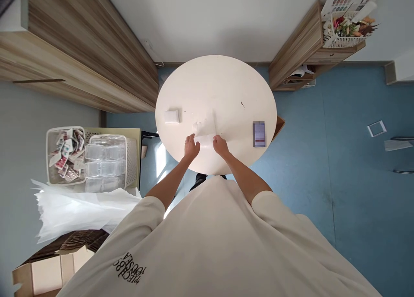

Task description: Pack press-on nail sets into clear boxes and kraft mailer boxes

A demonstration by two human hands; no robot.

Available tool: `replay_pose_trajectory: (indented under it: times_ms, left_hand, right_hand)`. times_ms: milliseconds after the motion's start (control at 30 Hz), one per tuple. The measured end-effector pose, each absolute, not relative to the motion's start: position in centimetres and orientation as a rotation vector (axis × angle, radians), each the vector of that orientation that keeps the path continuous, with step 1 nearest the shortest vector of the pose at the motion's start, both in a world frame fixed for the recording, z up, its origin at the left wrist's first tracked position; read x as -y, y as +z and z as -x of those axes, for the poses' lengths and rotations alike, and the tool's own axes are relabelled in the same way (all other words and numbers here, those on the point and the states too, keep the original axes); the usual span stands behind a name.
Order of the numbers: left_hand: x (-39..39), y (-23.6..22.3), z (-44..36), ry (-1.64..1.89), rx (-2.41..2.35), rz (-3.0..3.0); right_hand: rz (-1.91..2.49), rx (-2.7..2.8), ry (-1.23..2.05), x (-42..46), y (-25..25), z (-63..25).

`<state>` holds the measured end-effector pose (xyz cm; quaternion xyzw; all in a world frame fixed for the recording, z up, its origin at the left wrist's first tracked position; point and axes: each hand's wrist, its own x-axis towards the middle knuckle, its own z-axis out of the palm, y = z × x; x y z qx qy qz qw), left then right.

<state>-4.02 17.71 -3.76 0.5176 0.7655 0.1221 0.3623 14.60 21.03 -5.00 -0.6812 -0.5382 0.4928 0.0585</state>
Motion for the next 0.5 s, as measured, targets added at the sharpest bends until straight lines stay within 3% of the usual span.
replay_pose_trajectory:
  times_ms: [233,500]
  left_hand:
    - [-17.1,-5.5,6.0,0.270,-1.999,-0.854]
    - [-17.7,-7.1,4.5,0.308,-2.010,-0.814]
  right_hand:
    - [2.189,1.937,1.319,-22.0,-5.2,-13.0]
    - [2.226,1.959,1.259,-21.7,-5.6,-12.5]
